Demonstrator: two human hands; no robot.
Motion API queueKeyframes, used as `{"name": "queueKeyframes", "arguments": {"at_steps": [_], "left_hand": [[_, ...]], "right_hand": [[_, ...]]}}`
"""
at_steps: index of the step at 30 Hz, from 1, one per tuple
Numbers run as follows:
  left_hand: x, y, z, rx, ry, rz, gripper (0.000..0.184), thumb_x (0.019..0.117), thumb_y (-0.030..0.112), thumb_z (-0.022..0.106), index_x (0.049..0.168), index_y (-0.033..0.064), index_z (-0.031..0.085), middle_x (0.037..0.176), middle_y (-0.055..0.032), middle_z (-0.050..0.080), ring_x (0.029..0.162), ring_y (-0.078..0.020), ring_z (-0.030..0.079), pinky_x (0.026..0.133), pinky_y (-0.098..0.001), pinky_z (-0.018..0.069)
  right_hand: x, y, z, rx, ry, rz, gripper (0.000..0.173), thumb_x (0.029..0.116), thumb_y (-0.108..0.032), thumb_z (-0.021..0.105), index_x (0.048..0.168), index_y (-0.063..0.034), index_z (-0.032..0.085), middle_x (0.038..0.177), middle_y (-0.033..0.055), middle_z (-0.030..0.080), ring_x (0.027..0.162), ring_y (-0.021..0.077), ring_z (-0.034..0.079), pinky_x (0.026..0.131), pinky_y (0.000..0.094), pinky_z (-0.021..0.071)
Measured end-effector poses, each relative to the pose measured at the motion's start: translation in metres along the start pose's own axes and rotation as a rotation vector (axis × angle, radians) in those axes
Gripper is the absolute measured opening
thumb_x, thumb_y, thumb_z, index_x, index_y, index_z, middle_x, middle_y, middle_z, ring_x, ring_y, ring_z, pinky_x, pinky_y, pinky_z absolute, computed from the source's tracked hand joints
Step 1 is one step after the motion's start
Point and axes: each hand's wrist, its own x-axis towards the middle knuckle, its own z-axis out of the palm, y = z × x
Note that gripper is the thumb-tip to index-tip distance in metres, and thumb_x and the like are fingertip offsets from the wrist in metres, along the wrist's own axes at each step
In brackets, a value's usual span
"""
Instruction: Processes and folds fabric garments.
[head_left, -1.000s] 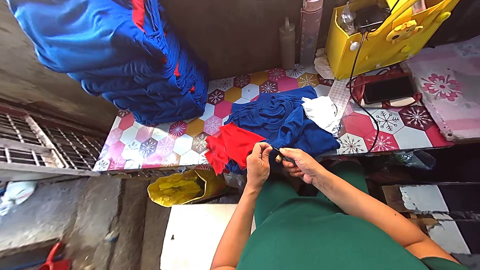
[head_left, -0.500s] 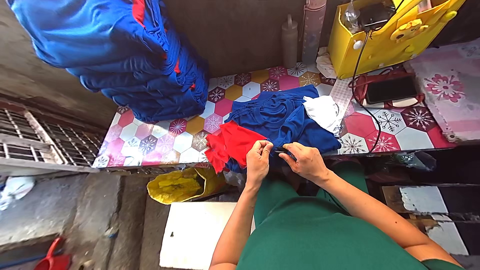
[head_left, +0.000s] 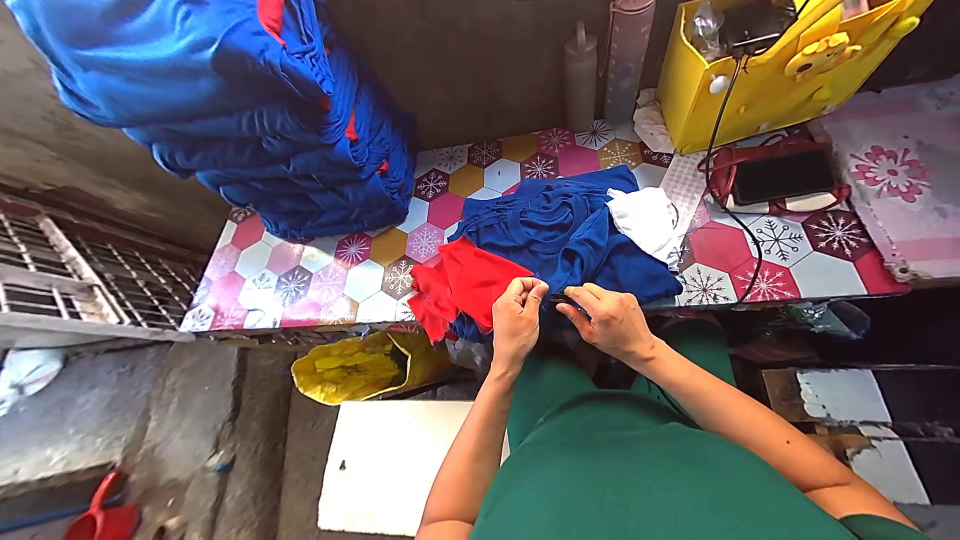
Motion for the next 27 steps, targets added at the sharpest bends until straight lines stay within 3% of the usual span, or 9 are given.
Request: {"name": "queueKeyframes", "arguments": {"at_steps": [9, 11, 13, 16, 19, 22, 23, 25, 27], "left_hand": [[0.000, 0.002, 0.001, 0.000, -0.016, -0.023, 0.010, 0.1014, 0.014, 0.063, 0.100, 0.0061, 0.068, 0.072, 0.0056, 0.064, 0.062, 0.0017, 0.056, 0.062, -0.0185, 0.0471], [0.001, 0.003, 0.000, -0.013, -0.022, -0.035, 0.010, 0.1018, 0.014, 0.063, 0.099, 0.0056, 0.068, 0.070, 0.0059, 0.062, 0.061, 0.0020, 0.054, 0.061, -0.0182, 0.0458], [0.001, 0.003, 0.001, -0.037, -0.031, -0.042, 0.010, 0.1018, 0.014, 0.062, 0.099, 0.0057, 0.067, 0.069, 0.0067, 0.060, 0.060, 0.0024, 0.052, 0.060, -0.0175, 0.0447], [-0.001, 0.001, 0.003, -0.096, -0.082, -0.048, 0.009, 0.1016, 0.012, 0.062, 0.098, 0.0057, 0.067, 0.071, 0.0059, 0.062, 0.063, 0.0014, 0.056, 0.063, -0.0188, 0.0474], [-0.003, 0.000, -0.015, -0.040, -0.092, 0.000, 0.013, 0.1024, 0.010, 0.058, 0.104, 0.0022, 0.069, 0.089, -0.0014, 0.073, 0.082, -0.0065, 0.068, 0.080, -0.0281, 0.0570], [-0.004, 0.001, -0.073, 0.344, 0.152, -0.073, 0.025, 0.1057, 0.019, 0.055, 0.112, -0.0016, 0.068, 0.103, -0.0149, 0.074, 0.095, -0.0262, 0.072, 0.087, -0.0485, 0.0564], [-0.002, -0.004, -0.092, 0.498, 0.293, -0.123, 0.030, 0.1059, 0.022, 0.055, 0.115, -0.0023, 0.069, 0.107, -0.0215, 0.072, 0.100, -0.0361, 0.069, 0.089, -0.0566, 0.0527], [0.002, -0.015, -0.119, 0.665, 0.440, -0.167, 0.032, 0.1056, 0.018, 0.054, 0.124, -0.0050, 0.066, 0.139, -0.0301, 0.056, 0.131, -0.0473, 0.052, 0.110, -0.0609, 0.0387], [0.002, -0.015, -0.116, 0.588, 0.338, -0.087, 0.041, 0.1044, 0.020, 0.056, 0.135, -0.0069, 0.058, 0.151, -0.0301, 0.045, 0.141, -0.0450, 0.043, 0.116, -0.0577, 0.0347]], "right_hand": [[-0.002, 0.000, 0.001, -0.062, 0.052, -0.029, 0.031, 0.1016, -0.025, 0.059, 0.091, -0.0005, 0.074, 0.067, 0.0102, 0.062, 0.056, 0.0244, 0.064, 0.046, 0.0360, 0.0485], [0.001, -0.003, -0.003, 0.180, -0.011, 0.259, 0.029, 0.1026, -0.024, 0.059, 0.098, 0.0006, 0.074, 0.079, 0.0112, 0.071, 0.070, 0.0233, 0.071, 0.062, 0.0410, 0.0578], [0.014, -0.003, -0.007, 0.569, -0.116, 0.690, 0.028, 0.1062, -0.025, 0.055, 0.110, -0.0006, 0.067, 0.086, 0.0055, 0.069, 0.075, 0.0120, 0.064, 0.073, 0.0327, 0.0526], [0.027, 0.003, 0.002, 1.055, -0.137, 1.102, 0.022, 0.1012, -0.018, 0.065, 0.119, -0.0050, 0.060, 0.072, -0.0022, 0.054, 0.050, 0.0011, 0.038, 0.047, 0.0177, 0.0323], [0.031, 0.002, 0.005, 1.178, -0.107, 1.163, 0.030, 0.0971, -0.003, 0.067, 0.126, -0.0036, 0.057, 0.072, -0.0017, 0.052, 0.048, 0.0014, 0.035, 0.044, 0.0169, 0.0292], [0.034, 0.001, 0.001, 1.216, -0.072, 1.180, 0.029, 0.0975, -0.001, 0.065, 0.125, -0.0026, 0.057, 0.070, -0.0020, 0.052, 0.046, 0.0004, 0.035, 0.042, 0.0153, 0.0286], [0.035, 0.000, 0.000, 1.226, -0.064, 1.196, 0.028, 0.0982, -0.002, 0.064, 0.125, -0.0029, 0.057, 0.068, -0.0023, 0.051, 0.046, 0.0004, 0.034, 0.042, 0.0155, 0.0278], [0.034, -0.002, 0.000, 1.251, -0.056, 1.211, 0.027, 0.0995, -0.003, 0.063, 0.126, -0.0032, 0.057, 0.066, -0.0026, 0.049, 0.044, 0.0002, 0.033, 0.041, 0.0154, 0.0270], [0.035, -0.004, 0.001, 1.285, -0.050, 1.223, 0.025, 0.0998, -0.003, 0.062, 0.124, -0.0032, 0.057, 0.063, -0.0036, 0.046, 0.043, 0.0000, 0.032, 0.040, 0.0150, 0.0268]]}}
